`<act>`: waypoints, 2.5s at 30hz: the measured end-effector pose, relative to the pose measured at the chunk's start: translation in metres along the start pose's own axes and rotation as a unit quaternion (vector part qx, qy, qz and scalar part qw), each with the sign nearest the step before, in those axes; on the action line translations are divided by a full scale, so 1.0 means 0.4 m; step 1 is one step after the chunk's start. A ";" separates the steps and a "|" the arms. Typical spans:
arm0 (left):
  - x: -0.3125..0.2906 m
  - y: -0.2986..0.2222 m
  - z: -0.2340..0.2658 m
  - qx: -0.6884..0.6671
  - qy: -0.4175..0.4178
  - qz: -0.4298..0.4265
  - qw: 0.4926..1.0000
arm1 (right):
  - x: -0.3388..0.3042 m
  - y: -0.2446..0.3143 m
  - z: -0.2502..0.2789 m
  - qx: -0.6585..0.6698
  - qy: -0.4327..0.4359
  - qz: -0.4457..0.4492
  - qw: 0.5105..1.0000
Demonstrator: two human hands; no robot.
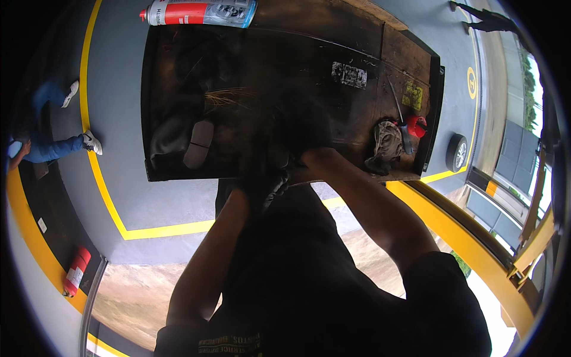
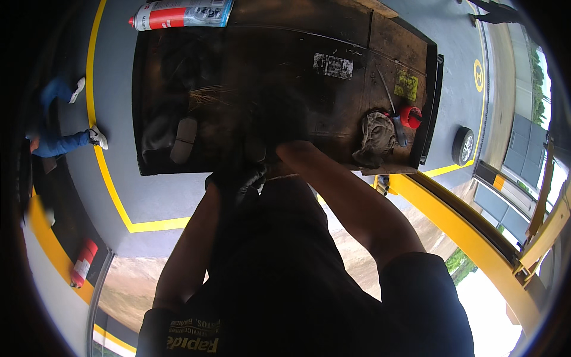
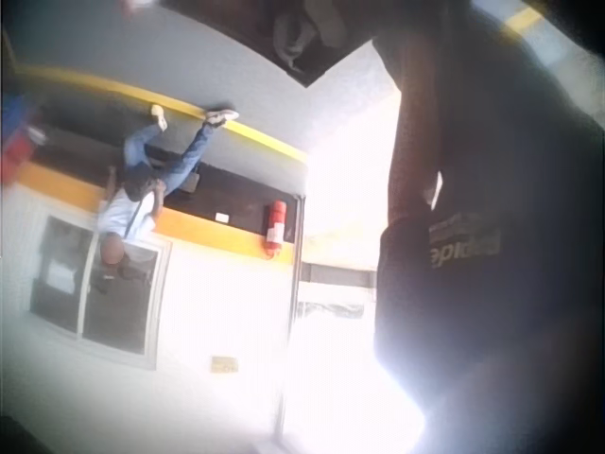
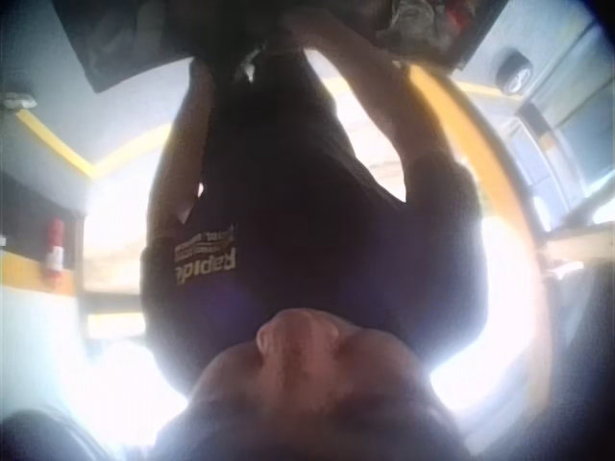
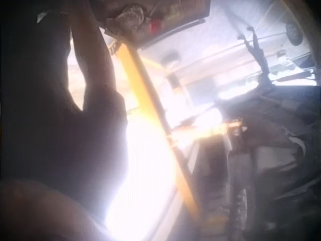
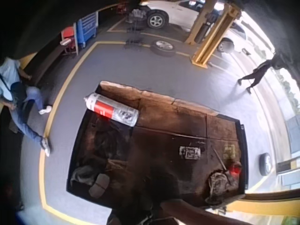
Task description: The person cleans a brake drum and brake pads using a spray can and a cloth. They spray the drum, wipe it, then clean the brake pads on a workbench before repositioning the drum on the vehicle hub.
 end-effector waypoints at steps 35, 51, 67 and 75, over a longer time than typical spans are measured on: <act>-0.056 -0.034 0.071 0.353 -0.129 -0.218 0.901 | -0.041 -0.118 0.034 0.177 0.071 -0.160 0.968; -0.080 -0.047 0.030 0.220 -0.109 -0.196 0.949 | -0.002 -0.128 0.074 0.211 0.024 -0.010 0.977; -0.202 -0.046 -0.098 0.092 -0.129 -0.044 0.986 | -0.205 -0.433 0.172 0.224 -0.033 -0.105 0.968; -0.170 -0.067 -0.052 0.188 -0.169 -0.098 0.963 | -0.227 -0.732 0.305 0.314 -0.186 -0.319 0.875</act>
Point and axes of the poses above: each hand's wrist, its own x-axis towards the middle knuckle, its own z-axis out of the back of the hand, y = z × x, the point moved 6 cm from there along x, towards the middle knuckle, and after that the axes turned 5 degrees about z, right-handed, at the moved point
